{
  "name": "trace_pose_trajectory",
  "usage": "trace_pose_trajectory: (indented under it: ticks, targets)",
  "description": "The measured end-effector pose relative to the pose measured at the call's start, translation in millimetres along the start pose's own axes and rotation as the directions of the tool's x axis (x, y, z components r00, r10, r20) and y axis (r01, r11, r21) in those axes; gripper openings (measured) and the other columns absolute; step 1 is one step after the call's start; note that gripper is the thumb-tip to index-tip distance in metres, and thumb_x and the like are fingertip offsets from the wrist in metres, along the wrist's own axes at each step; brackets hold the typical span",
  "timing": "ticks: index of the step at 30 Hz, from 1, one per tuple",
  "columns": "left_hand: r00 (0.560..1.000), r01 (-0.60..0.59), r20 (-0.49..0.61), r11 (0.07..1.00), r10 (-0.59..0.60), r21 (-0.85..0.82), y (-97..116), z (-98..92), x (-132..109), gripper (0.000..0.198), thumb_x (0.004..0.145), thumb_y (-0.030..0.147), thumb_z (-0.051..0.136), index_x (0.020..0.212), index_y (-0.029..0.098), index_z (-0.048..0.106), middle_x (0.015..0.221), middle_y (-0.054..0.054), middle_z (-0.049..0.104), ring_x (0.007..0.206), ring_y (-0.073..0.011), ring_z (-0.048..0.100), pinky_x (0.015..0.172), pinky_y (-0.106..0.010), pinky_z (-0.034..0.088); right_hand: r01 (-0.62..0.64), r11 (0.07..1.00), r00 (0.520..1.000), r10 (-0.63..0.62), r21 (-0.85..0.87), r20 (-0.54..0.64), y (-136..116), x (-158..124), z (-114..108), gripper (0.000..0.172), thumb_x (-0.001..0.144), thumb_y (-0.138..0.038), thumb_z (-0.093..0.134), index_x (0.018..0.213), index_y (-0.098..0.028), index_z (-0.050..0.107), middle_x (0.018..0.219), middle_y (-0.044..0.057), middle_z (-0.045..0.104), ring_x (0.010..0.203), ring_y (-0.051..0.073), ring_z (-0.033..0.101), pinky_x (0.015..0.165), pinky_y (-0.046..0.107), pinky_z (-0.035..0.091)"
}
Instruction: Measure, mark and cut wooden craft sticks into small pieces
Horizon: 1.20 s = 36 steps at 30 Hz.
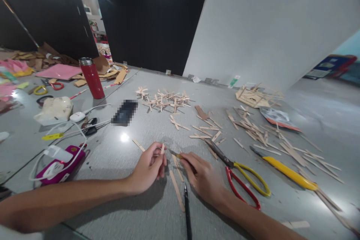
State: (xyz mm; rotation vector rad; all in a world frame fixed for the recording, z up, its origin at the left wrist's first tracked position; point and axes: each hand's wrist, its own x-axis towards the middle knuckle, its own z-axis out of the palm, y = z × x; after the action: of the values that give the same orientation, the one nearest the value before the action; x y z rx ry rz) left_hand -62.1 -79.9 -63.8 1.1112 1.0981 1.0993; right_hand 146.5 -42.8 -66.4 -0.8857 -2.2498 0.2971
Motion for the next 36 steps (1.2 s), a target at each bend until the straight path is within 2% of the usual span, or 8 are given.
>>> trace_pose_trajectory:
  ticks: [6, 13, 18, 23, 28, 33, 36]
  targets:
    - [1.000, 0.001, -0.003, 1.000, -0.001, 0.009, -0.1, -0.9, 0.5, 0.021, 0.085, 0.022, 0.052, 0.105, 0.021, 0.050, 0.084, 0.003, 0.059, 0.048, -0.0069, 0.054, 0.041, -0.017, 0.038, 0.022, 1.000, 0.999, -0.022, -0.020, 0.028, 0.8, -0.4, 1.6, 0.025, 0.108, -0.019, 0.047, 0.107, -0.021, 0.071, 0.087, 0.007, 0.077, 0.075, 0.018, 0.075, 0.071, 0.028, 0.060]
    - [1.000, -0.001, -0.013, 1.000, 0.001, 0.012, 4.0, -0.1, -0.3, 0.028, 0.079, 0.017, 0.049, 0.106, 0.020, 0.050, 0.091, 0.000, 0.062, 0.049, -0.0061, 0.054, 0.042, -0.017, 0.039, 0.036, 0.999, 0.998, -0.035, -0.028, 0.052, 0.4, -0.9, 1.6, 0.024, 0.107, -0.019, 0.048, 0.107, -0.020, 0.072, 0.089, 0.008, 0.078, 0.077, 0.020, 0.075, 0.072, 0.029, 0.060]
    - [1.000, -0.001, -0.022, 1.000, 0.001, 0.030, 4.4, -0.1, -1.2, 0.025, 0.080, 0.016, 0.048, 0.104, 0.021, 0.049, 0.098, -0.001, 0.064, 0.049, -0.0054, 0.055, 0.042, -0.017, 0.039, 0.034, 0.998, 0.998, -0.031, -0.046, 0.061, -0.9, -0.7, 1.0, 0.027, 0.108, -0.021, 0.045, 0.109, -0.019, 0.072, 0.090, 0.009, 0.078, 0.077, 0.019, 0.075, 0.072, 0.029, 0.061]
    - [1.000, -0.003, -0.024, 0.999, 0.004, 0.042, 4.6, -1.0, -1.0, 0.023, 0.083, 0.017, 0.049, 0.107, 0.020, 0.049, 0.109, -0.005, 0.065, 0.052, -0.0052, 0.058, 0.043, -0.017, 0.041, -0.024, 0.996, 0.997, 0.029, -0.082, 0.071, 0.5, -2.2, 3.6, 0.028, 0.108, -0.023, 0.046, 0.116, -0.021, 0.072, 0.096, 0.010, 0.078, 0.081, 0.022, 0.075, 0.074, 0.033, 0.061]
    - [0.998, -0.019, -0.055, 0.999, 0.021, 0.029, 2.6, -0.7, 1.3, 0.021, 0.087, 0.020, 0.050, 0.107, 0.020, 0.048, 0.113, -0.007, 0.065, 0.053, -0.0055, 0.060, 0.041, -0.016, 0.043, -0.061, 0.989, 0.997, 0.067, -0.137, 0.042, 3.2, -2.7, 6.2, 0.032, 0.105, -0.016, 0.046, 0.126, -0.017, 0.070, 0.101, 0.013, 0.077, 0.087, 0.024, 0.074, 0.080, 0.036, 0.062]
    - [0.993, -0.058, -0.097, 0.998, 0.061, 0.036, 0.4, -0.2, 2.7, 0.020, 0.090, 0.026, 0.055, 0.108, 0.021, 0.047, 0.124, -0.010, 0.064, 0.060, -0.0075, 0.063, 0.044, -0.018, 0.048, -0.030, 0.984, 0.999, 0.031, -0.176, 0.006, 4.0, -1.4, 6.8, 0.034, 0.099, -0.008, 0.049, 0.121, -0.019, 0.072, 0.104, 0.013, 0.076, 0.094, 0.025, 0.071, 0.087, 0.040, 0.063]
    - [0.993, -0.051, -0.101, 0.996, 0.058, 0.067, 1.6, 0.1, 2.0, 0.022, 0.090, 0.026, 0.055, 0.110, 0.021, 0.048, 0.119, -0.008, 0.065, 0.061, -0.0081, 0.063, 0.046, -0.019, 0.048, -0.004, 0.985, 1.000, 0.006, -0.174, 0.013, 3.4, -1.3, 8.3, 0.032, 0.098, -0.006, 0.051, 0.116, -0.021, 0.073, 0.100, 0.011, 0.076, 0.092, 0.024, 0.071, 0.086, 0.039, 0.063]
